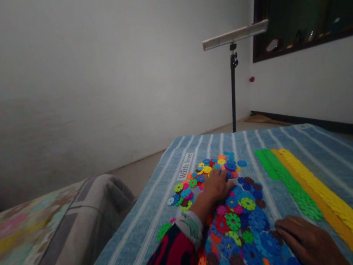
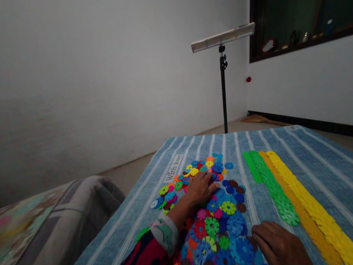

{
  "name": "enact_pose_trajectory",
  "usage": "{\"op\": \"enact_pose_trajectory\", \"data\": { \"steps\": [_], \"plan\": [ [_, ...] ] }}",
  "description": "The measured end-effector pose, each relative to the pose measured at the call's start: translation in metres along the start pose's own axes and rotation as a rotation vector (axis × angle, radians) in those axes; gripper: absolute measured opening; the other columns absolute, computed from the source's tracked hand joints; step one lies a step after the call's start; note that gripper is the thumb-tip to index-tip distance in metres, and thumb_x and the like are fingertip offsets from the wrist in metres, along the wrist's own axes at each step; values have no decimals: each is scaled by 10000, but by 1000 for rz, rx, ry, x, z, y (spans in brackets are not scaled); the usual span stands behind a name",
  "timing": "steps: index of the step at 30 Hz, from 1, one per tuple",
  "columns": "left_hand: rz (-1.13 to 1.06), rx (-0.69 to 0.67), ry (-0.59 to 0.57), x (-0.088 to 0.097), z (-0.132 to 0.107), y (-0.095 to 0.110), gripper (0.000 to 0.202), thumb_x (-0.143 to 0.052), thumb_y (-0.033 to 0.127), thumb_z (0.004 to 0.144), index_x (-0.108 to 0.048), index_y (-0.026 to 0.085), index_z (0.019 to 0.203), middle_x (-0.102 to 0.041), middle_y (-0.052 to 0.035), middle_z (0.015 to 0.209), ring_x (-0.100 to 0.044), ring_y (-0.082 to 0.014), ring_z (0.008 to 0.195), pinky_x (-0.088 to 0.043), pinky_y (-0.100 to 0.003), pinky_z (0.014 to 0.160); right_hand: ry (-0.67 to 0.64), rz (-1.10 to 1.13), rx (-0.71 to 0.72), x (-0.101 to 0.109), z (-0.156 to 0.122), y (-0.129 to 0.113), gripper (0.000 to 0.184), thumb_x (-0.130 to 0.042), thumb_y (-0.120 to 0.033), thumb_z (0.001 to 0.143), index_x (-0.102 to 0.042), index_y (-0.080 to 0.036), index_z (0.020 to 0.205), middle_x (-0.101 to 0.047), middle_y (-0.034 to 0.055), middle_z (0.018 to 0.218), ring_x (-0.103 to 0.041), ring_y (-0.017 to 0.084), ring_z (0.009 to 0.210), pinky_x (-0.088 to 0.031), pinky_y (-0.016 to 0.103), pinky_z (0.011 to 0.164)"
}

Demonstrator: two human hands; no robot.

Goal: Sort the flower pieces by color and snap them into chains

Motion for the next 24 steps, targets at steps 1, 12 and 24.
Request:
{"op": "enact_pose_trajectory", "data": {
  "steps": [1,12,24],
  "plan": [
    [-9,-75,3,-2,-7,7,499,-457,564,936,-576,228,1285,-567,-128,1367,-498,-322,1290,-407,-515,1067,-5,2,-1,0,0,0,440,-381,-412,1036,-719,-238,814,-724,16,713,-703,123,631,-542,196,597],
    [-11,445,-8,36,53,-75,391,-528,376,901,-693,115,1142,-687,-208,1193,-625,-314,1147,-491,-341,879,0,-32,10,6,5,-4,470,-369,-424,1042,-718,-235,791,-720,19,701,-698,119,605,-536,189,573],
    [-346,460,-143,29,82,-95,258,-795,339,687,-646,137,628,-642,-29,592,-658,-189,708,-481,-240,624,-20,-27,-33,1,1,-1,463,-363,-408,1044,-714,-234,797,-712,20,699,-688,125,614,-523,205,580]
  ]
}}
Point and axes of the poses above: each hand's wrist, its own z-axis towards the middle knuckle, its own x-axis out of the back of the hand, y = z × x, the point moved 4 cm from there along z, towards the middle knuckle
